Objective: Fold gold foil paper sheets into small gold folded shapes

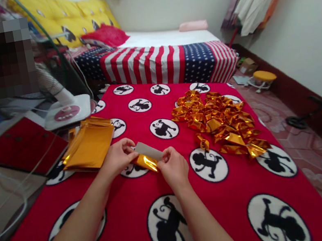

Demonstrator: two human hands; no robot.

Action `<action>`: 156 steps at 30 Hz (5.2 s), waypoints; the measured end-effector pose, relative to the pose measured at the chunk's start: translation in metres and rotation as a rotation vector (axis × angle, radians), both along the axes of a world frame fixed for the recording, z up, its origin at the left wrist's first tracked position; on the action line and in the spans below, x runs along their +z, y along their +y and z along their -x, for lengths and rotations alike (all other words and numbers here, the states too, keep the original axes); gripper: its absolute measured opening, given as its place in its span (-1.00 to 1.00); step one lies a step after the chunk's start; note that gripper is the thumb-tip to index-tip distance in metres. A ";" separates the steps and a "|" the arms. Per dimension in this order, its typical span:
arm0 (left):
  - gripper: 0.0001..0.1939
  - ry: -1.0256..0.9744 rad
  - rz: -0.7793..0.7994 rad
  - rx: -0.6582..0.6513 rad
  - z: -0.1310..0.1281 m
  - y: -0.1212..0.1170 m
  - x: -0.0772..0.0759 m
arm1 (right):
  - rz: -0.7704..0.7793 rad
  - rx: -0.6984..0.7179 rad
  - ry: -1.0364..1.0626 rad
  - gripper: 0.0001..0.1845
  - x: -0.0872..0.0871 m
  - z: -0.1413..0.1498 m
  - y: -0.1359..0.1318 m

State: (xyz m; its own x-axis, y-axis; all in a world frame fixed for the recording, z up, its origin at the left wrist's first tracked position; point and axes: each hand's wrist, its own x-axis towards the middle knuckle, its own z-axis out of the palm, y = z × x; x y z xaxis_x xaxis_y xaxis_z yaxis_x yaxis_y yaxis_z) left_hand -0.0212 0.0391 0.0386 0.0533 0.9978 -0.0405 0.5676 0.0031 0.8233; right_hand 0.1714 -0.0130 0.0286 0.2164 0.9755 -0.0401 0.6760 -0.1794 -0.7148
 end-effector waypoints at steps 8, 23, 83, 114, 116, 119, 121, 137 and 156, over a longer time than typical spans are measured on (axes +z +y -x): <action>-0.85 0.344 -0.139 -0.099 -0.013 0.011 0.001 | 0.110 -0.021 -0.188 -0.87 0.011 0.009 -0.002; -0.77 0.434 -0.286 -0.071 -0.026 -0.015 -0.012 | -0.292 0.347 -0.483 -0.39 0.016 0.002 -0.006; -0.66 0.408 -0.336 -0.054 -0.028 -0.024 -0.026 | -0.298 0.374 -0.480 -0.71 0.002 -0.010 -0.014; -0.52 0.381 -0.330 -0.054 -0.024 -0.023 -0.024 | -0.150 0.191 -0.414 -0.71 -0.004 -0.001 -0.024; -0.67 0.349 -0.309 -0.079 -0.022 -0.021 -0.026 | -0.158 0.194 -0.406 -0.70 -0.005 -0.002 -0.024; -0.93 0.273 -0.271 -0.089 -0.018 -0.017 -0.028 | -0.165 0.195 -0.397 -0.70 -0.006 -0.001 -0.024; -0.81 0.228 -0.265 -0.080 -0.015 -0.015 -0.028 | -0.159 0.194 -0.397 -0.70 -0.005 -0.001 -0.024; -0.74 0.145 -0.272 -0.088 -0.011 -0.016 -0.027 | -0.185 0.200 -0.395 -0.70 -0.007 -0.002 -0.025; -0.87 0.313 -0.316 -0.012 -0.022 -0.021 -0.029 | -0.344 0.426 -0.118 -0.07 0.003 0.080 -0.034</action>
State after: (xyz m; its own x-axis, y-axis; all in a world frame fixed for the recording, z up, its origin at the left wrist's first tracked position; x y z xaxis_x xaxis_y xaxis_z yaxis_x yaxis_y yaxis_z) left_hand 0.0011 0.0181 0.0097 0.0987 0.9632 0.2501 0.7881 -0.2291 0.5713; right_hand 0.0915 -0.0473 0.0311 -0.2156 0.9305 0.2963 0.7168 0.3568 -0.5991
